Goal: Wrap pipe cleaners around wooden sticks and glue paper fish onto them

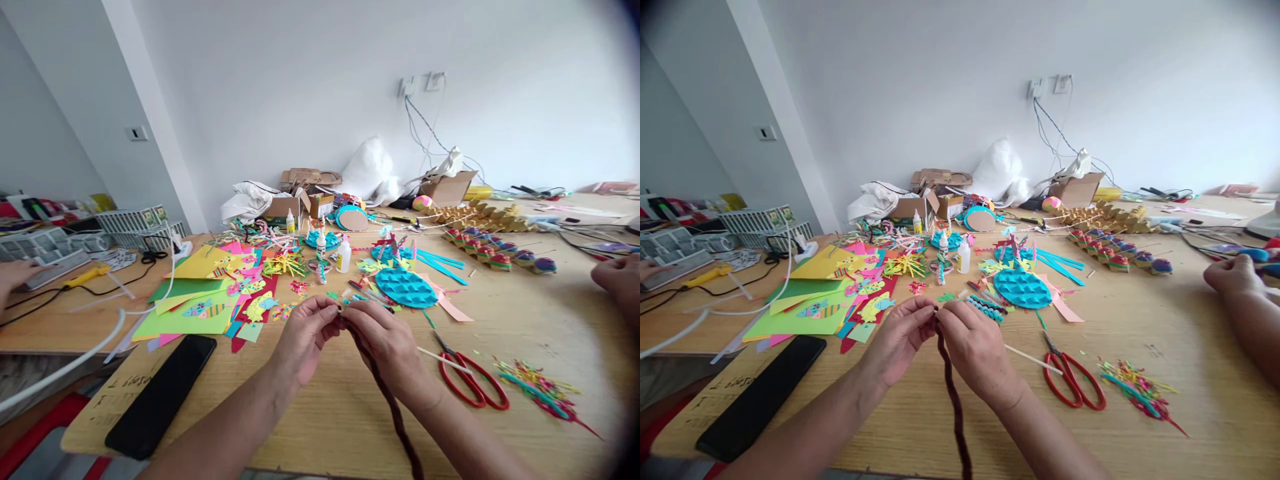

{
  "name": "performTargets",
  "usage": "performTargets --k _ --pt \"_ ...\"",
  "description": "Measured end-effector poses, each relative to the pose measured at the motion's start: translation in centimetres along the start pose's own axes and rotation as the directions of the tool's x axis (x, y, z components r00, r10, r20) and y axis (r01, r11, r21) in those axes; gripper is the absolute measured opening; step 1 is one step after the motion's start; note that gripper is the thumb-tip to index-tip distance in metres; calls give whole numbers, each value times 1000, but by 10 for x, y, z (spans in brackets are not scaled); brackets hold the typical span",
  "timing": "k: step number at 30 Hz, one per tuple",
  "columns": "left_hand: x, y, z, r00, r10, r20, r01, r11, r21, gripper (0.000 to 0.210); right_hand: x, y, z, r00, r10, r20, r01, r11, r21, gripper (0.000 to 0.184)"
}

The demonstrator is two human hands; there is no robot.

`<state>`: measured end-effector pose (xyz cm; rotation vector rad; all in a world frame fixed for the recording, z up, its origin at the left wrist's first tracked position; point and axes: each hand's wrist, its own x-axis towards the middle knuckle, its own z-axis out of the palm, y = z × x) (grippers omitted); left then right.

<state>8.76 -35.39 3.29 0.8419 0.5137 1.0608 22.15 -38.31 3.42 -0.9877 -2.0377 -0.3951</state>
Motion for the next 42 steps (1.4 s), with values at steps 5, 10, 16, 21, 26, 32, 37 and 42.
performTargets --k 5,10,16,21,26,32,37,42 --pt "1 1 -4 999 42 10 -42 991 124 9 3 -5 4 978 206 -12 -201 964 173 15" --pt "5 -1 -8 988 138 65 -151 933 325 8 9 -6 5 904 426 44 -422 868 263 14" --pt "8 0 -12 972 176 155 -229 852 470 11 17 -2 4 710 608 355 -696 530 484 17" --pt "6 4 -12 981 111 161 -174 874 454 12 26 2 2 604 598 527 -795 406 450 18" --pt "5 4 -10 989 130 74 -147 938 314 11 29 -9 -4 788 557 263 -597 795 107 17" --pt "8 16 -13 987 100 -127 -105 994 -30 16 0 -35 -2 999 24 -40 -19 992 126 16" --pt "-5 16 -7 982 -147 -117 112 958 -264 12 2 -9 4 961 152 -232 -138 988 74 25" --pt "-17 8 7 975 -208 -78 167 919 -358 9 16 10 6 997 9 -72 3 986 165 17"
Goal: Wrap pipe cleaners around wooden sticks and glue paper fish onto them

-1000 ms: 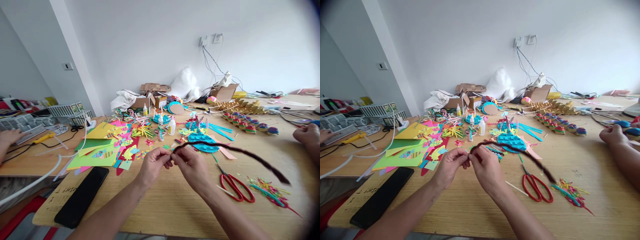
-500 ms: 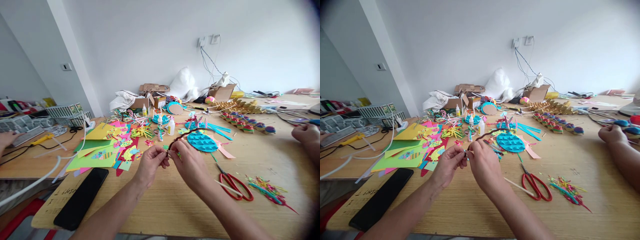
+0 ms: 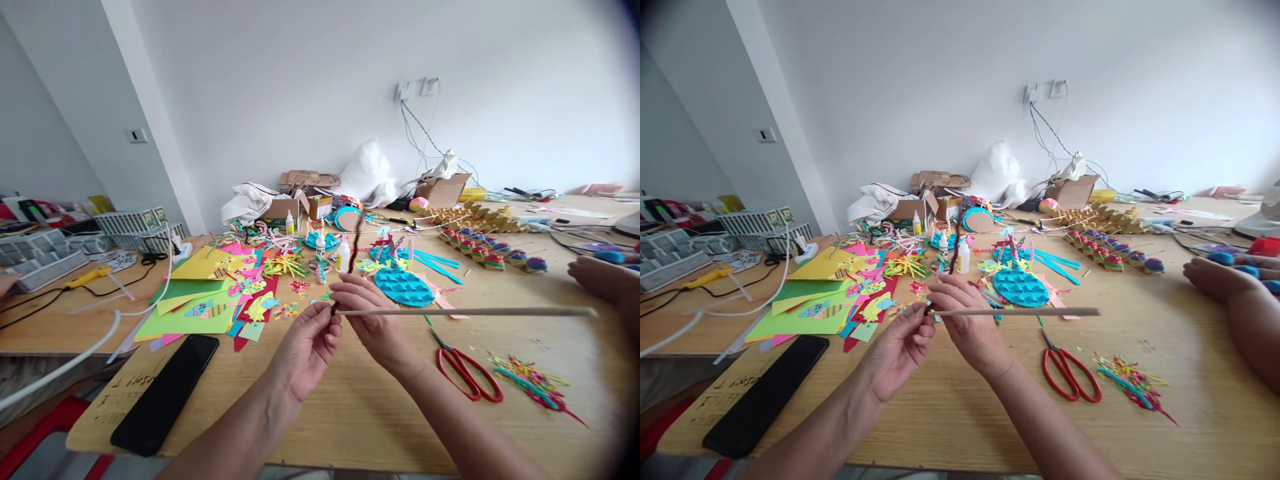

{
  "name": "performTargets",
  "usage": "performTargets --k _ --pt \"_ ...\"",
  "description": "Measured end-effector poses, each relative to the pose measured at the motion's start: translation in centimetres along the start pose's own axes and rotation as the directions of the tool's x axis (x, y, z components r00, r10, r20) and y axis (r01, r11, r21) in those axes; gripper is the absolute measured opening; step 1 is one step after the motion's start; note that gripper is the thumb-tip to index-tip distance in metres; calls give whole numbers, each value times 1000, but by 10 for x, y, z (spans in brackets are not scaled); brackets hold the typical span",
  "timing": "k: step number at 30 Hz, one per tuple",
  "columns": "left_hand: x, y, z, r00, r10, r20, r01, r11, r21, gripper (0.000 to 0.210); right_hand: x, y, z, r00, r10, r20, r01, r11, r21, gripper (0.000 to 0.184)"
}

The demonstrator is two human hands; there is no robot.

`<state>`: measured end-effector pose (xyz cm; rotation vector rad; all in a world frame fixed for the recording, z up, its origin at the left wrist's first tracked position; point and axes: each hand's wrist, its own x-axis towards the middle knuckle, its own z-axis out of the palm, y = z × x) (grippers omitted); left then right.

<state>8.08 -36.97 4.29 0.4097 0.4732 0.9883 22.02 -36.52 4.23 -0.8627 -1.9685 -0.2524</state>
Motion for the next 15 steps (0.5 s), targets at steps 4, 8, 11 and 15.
performTargets --k 4,8,11,15 --pt "-1 0 0 997 68 27 -70 995 69 17 -7 -1 11 952 303 43 -306 934 185 13" --pt "1 1 -6 982 179 55 -187 938 290 20 -11 -5 19 848 497 184 -523 726 447 15" --pt "5 0 -13 940 318 124 -338 816 468 17 -8 -7 18 752 549 364 -646 508 570 18" --pt "9 1 -21 876 413 250 -460 555 693 12 -5 -10 14 647 555 523 -734 266 625 20"
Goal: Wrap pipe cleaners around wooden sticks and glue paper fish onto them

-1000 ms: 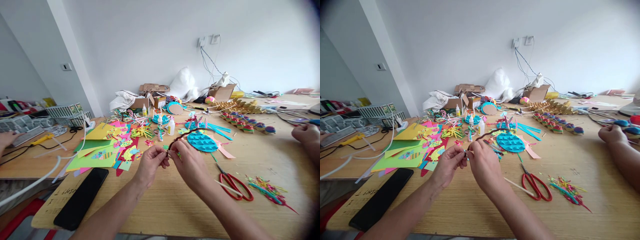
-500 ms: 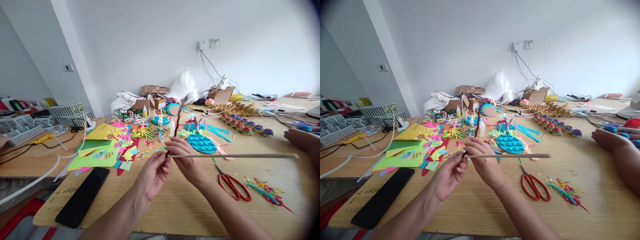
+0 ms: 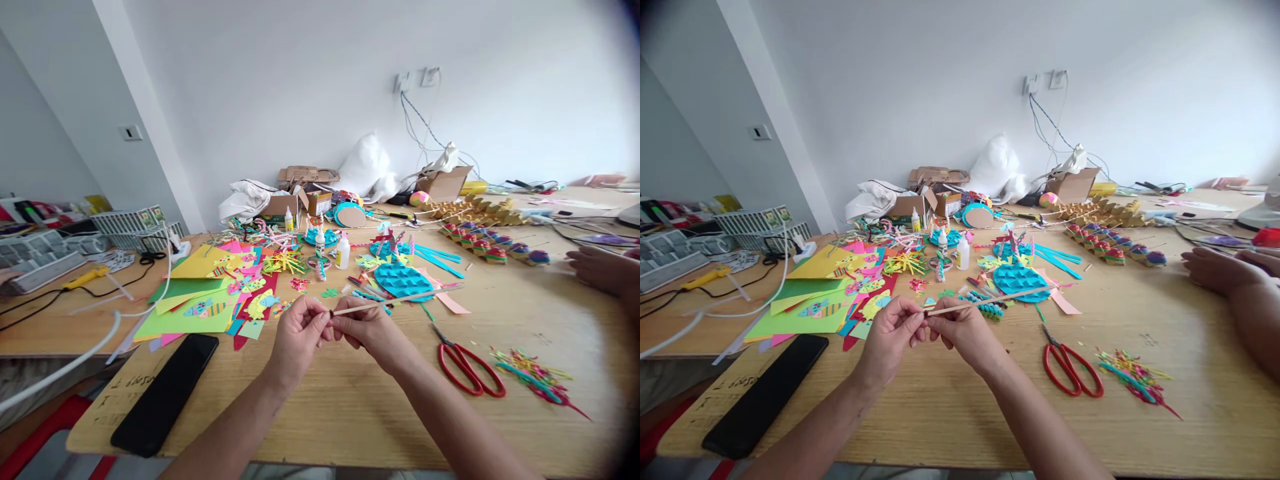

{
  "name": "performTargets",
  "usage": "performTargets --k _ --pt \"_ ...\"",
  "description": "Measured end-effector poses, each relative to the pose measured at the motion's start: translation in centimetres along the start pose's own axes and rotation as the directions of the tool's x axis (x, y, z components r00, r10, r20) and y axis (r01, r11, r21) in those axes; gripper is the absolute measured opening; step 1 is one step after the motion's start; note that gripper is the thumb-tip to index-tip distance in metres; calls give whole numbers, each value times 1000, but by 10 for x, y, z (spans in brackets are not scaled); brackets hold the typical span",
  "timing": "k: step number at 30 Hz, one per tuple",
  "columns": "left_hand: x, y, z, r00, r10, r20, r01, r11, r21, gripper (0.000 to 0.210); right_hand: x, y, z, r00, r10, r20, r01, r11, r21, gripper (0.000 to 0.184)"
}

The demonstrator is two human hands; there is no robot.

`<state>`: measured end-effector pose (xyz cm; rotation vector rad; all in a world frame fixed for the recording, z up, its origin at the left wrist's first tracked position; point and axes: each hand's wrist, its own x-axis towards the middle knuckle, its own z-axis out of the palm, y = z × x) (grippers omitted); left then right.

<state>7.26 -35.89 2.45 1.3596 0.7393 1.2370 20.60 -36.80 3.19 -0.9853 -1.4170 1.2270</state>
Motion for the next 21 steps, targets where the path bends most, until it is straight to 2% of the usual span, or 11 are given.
performTargets --k 5,10,13,16,21 --pt "2 -1 -9 980 194 33 -192 908 371 9 -4 6 5 986 128 108 -153 951 267 20" --pt "4 -1 -12 943 326 62 -308 792 527 8 -5 10 14 991 130 25 -129 906 403 30" --pt "4 -3 -12 922 374 97 -362 747 557 9 -6 11 17 992 112 -56 -80 911 405 30" --pt "5 -4 -12 920 375 117 -378 766 520 8 -7 9 15 994 50 -93 -16 941 338 28" --pt "8 2 -8 965 205 166 -254 894 369 4 -8 4 7 992 -85 -95 99 983 154 33"
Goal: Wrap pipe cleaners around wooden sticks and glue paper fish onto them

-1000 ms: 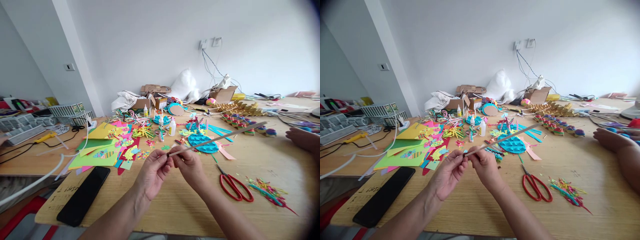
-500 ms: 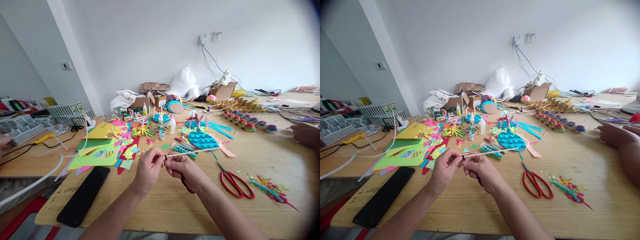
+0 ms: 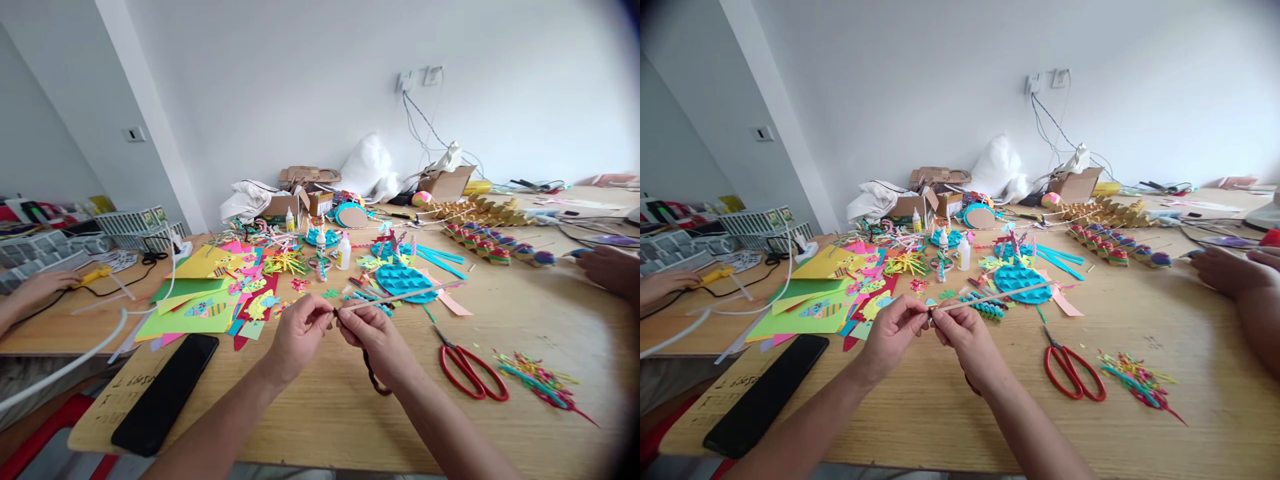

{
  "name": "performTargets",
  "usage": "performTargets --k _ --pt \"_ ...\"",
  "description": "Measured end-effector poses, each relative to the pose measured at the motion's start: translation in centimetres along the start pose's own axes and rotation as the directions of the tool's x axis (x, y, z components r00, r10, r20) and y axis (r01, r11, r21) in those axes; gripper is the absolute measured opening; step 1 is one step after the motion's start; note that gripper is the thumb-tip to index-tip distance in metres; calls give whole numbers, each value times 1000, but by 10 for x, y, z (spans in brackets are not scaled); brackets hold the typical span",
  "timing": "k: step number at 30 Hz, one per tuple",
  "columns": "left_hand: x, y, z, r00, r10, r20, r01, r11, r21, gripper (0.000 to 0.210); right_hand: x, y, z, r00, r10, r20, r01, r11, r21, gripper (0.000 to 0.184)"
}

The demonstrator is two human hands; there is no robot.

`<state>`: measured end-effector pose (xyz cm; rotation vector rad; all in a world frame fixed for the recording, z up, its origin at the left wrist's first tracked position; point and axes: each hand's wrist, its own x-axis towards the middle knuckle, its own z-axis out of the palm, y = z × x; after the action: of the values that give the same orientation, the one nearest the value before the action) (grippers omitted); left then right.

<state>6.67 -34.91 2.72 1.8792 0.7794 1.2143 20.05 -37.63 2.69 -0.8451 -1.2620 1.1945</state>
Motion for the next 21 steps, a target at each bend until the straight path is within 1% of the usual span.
performTargets --k 2,5,6,7,9,11,16,18,21 --pt "2 5 -2 998 -37 43 38 998 -41 7 0 -3 -3 1000 -25 18 26 997 -73 33" --pt "6 14 -8 993 -55 108 61 997 -53 30 1 -6 -7 998 -47 39 52 990 -130 31" --pt "8 17 -10 988 -65 142 73 996 -50 34 1 -7 -8 997 -59 42 64 987 -147 31" --pt "10 20 -12 981 -75 180 83 996 -42 35 1 -7 -9 997 -71 42 77 983 -166 31" --pt "13 24 -15 965 -85 248 88 996 -1 30 2 -8 -10 995 -89 36 94 975 -201 31" --pt "16 26 -16 955 -87 284 75 996 54 25 2 -9 -12 995 -94 27 97 970 -221 29" --pt "18 25 -11 971 -64 229 41 993 107 19 0 -9 -12 997 -81 7 80 965 -248 35" --pt "18 23 -8 981 -27 190 -4 987 161 17 0 -8 -10 999 -34 -9 32 975 -220 37" --pt "17 20 -5 992 72 108 -99 957 273 15 0 -5 -8 997 65 -40 -69 991 -115 36"
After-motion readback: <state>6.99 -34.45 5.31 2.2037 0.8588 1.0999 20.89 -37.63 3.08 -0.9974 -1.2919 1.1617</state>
